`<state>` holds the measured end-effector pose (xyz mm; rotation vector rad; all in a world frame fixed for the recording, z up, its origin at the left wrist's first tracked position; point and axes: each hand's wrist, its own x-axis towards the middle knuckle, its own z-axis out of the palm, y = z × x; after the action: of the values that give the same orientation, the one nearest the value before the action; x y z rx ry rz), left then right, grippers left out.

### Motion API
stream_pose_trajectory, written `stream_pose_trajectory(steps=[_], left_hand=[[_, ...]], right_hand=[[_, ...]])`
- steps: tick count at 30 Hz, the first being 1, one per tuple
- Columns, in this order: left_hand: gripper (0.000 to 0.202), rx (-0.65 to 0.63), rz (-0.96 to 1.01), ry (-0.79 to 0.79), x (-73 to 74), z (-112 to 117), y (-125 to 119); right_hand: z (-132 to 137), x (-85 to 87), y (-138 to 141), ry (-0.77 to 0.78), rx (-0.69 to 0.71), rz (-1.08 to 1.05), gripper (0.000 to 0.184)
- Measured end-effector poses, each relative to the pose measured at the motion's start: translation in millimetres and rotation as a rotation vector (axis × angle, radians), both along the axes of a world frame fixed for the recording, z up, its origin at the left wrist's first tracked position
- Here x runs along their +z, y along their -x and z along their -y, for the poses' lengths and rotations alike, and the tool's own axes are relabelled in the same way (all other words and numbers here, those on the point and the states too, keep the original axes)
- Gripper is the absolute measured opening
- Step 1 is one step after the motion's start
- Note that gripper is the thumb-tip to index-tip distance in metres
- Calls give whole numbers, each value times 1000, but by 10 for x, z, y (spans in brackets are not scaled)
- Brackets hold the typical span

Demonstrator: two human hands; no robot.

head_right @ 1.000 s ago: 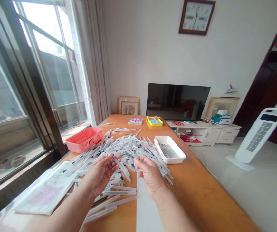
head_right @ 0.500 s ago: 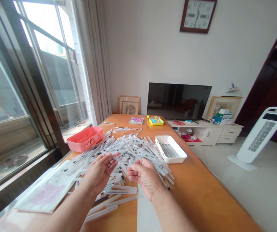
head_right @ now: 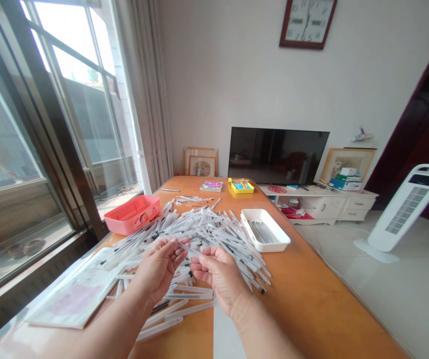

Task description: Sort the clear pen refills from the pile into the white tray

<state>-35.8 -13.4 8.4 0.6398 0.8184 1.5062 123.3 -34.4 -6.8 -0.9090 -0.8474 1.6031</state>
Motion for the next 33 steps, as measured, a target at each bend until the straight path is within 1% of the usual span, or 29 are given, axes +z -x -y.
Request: stream_pose_trajectory(steps=[6,11,16,19,24,33], left_hand=[[17,-19,-38,27,16,21,14],[20,-58,-84,26,19,34,6],[26,-31,-87,-13,-1,62,-63],[28,-31,-77,-41,-18,69,-101],[25,-11,-49,-34,-28,63,-140],[29,-23,-71,-63,23,106,-149]], right_hand=[[-11,-23,11,-18,-10,13,33],[-18,-60,25,-45,-40,10,35],[-25,-82,18,-70,-82,-1,35],[-23,-68,6,-78,-93,-6,34],[-14,-23,6,-80,-98,-29,37],[13,6,8,-80,-110,-9,38]])
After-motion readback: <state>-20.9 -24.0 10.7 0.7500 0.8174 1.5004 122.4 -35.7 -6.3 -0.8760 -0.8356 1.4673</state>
